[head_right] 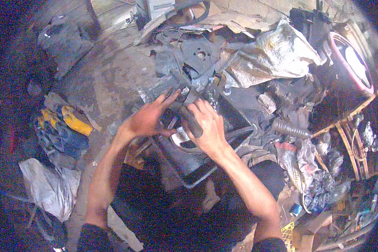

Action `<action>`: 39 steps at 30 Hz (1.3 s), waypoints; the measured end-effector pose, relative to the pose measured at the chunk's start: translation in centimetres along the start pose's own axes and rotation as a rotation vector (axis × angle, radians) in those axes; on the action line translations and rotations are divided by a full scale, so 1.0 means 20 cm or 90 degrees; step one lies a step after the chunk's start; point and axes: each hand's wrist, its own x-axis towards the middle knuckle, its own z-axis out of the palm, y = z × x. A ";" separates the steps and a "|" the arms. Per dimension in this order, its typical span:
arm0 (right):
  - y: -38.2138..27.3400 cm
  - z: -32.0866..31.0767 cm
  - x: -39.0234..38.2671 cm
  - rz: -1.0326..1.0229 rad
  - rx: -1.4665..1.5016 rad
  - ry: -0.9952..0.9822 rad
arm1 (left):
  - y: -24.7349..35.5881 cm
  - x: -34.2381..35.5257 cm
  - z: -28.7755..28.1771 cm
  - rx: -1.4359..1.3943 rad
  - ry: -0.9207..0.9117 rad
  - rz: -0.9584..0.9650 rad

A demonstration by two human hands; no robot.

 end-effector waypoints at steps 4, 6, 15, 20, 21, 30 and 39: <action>-0.01 0.08 -0.07 -0.123 0.130 0.026 | 0.00 0.02 -0.01 -0.015 -0.026 0.007; 0.04 -0.01 -0.03 -0.060 0.033 0.022 | 0.02 0.02 -0.01 -0.009 -0.013 0.000; 0.08 -0.01 -0.02 0.007 0.055 0.178 | 0.05 0.01 -0.05 -0.011 -0.054 -0.067; 0.00 0.03 -0.11 -0.113 0.074 -0.039 | 0.03 0.01 -0.04 -0.030 -0.052 -0.042; -0.02 0.04 -0.11 -0.083 0.087 -0.038 | 0.02 0.00 -0.04 -0.028 -0.054 -0.027; -0.05 0.04 -0.05 0.138 0.252 0.045 | 0.08 0.03 -0.06 -0.040 -0.070 -0.090; -0.01 0.02 0.01 -0.015 0.063 0.145 | 0.07 0.00 -0.04 0.007 -0.038 -0.062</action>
